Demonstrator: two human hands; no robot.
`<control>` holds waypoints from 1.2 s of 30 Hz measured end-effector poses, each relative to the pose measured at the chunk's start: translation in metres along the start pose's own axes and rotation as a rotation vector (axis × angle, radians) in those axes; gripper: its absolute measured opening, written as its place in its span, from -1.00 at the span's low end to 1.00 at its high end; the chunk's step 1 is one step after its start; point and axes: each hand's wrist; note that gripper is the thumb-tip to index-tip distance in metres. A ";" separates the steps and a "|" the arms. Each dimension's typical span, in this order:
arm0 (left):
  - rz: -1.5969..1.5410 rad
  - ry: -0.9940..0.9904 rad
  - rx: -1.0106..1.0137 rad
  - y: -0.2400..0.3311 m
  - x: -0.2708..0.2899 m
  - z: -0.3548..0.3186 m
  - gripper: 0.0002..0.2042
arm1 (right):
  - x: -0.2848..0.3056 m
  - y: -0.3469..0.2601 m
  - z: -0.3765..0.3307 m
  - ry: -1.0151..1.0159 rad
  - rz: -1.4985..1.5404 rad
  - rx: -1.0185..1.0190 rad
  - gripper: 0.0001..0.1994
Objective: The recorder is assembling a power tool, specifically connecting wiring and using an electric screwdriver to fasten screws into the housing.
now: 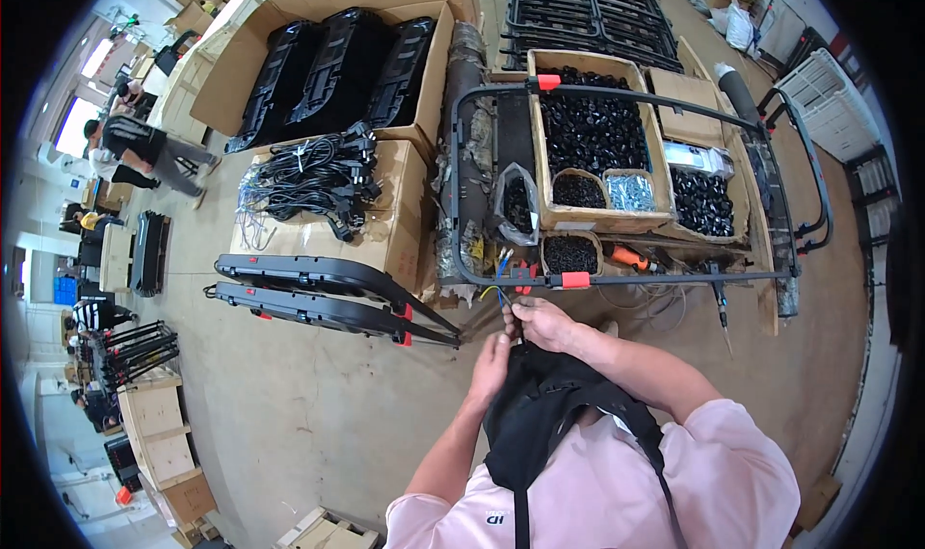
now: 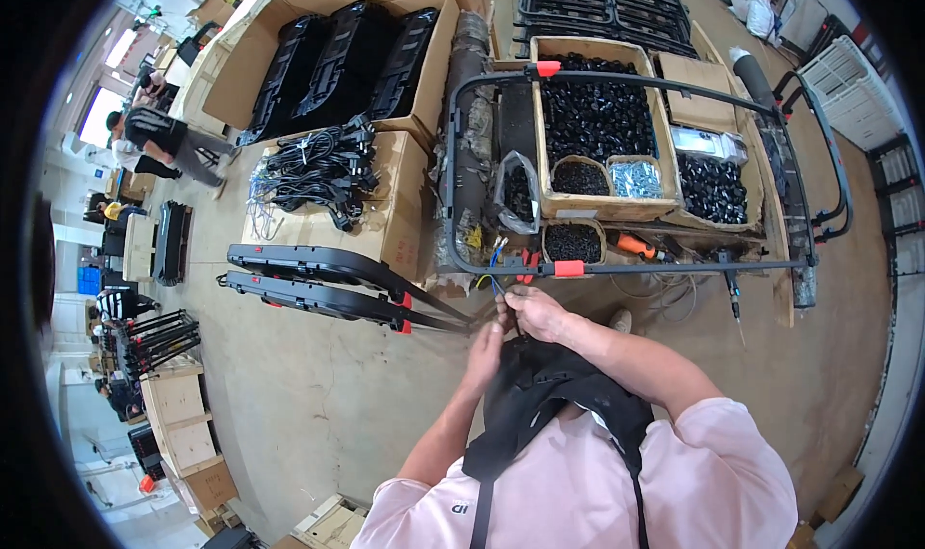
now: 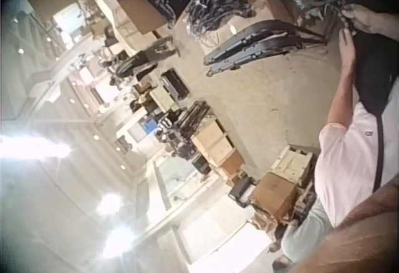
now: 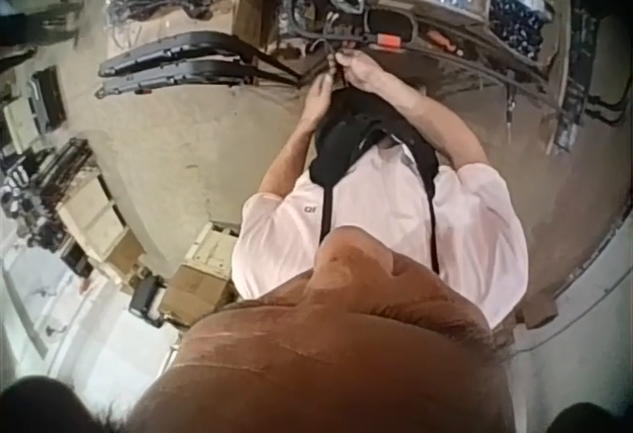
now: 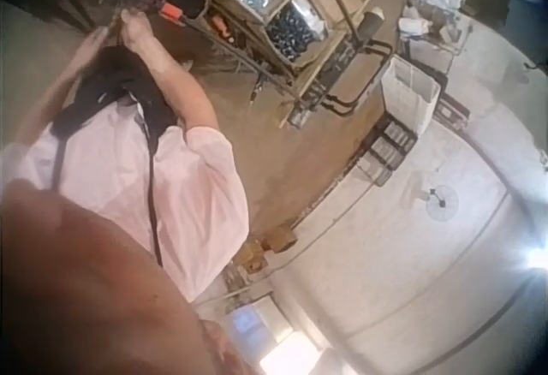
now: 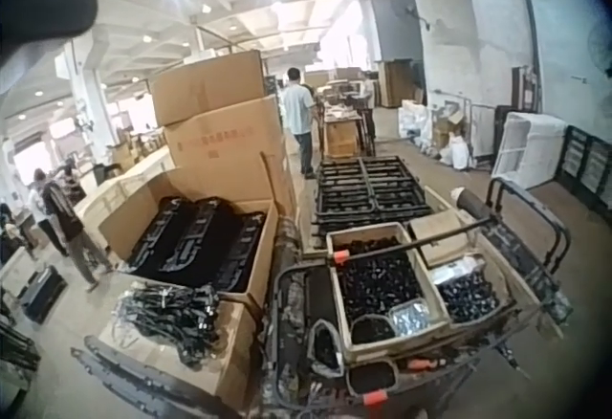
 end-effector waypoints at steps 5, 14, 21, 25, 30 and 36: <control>0.158 -0.327 -0.013 0.013 -0.006 -0.008 -0.67 | -0.008 -0.003 -0.003 0.047 -0.133 -0.006 -0.79; -0.030 -0.185 -0.036 -0.037 0.014 -0.015 -0.68 | -0.061 -0.131 -0.058 0.135 -1.444 0.286 -0.58; -0.131 -0.057 0.114 -0.011 0.009 -0.030 -0.67 | -0.009 -0.145 0.055 0.052 -1.686 -0.148 -0.40; -0.435 -0.025 0.331 -0.004 0.012 -0.033 -0.70 | -0.017 -0.138 0.062 -0.013 -1.443 0.005 -0.49; -0.471 -0.047 0.321 0.003 0.006 -0.032 -0.72 | -0.014 -0.133 0.065 0.059 -1.326 0.068 -0.68; -0.372 0.003 0.229 0.040 -0.008 -0.002 -0.76 | 0.018 -0.120 0.093 0.353 -0.560 0.222 -0.72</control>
Point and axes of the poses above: each hand's wrist, its own z-axis towards the middle knuckle, its own x-axis out of the back of the hand, y = z × x, and after that the axes turned 9 degrees about -z, right-handed
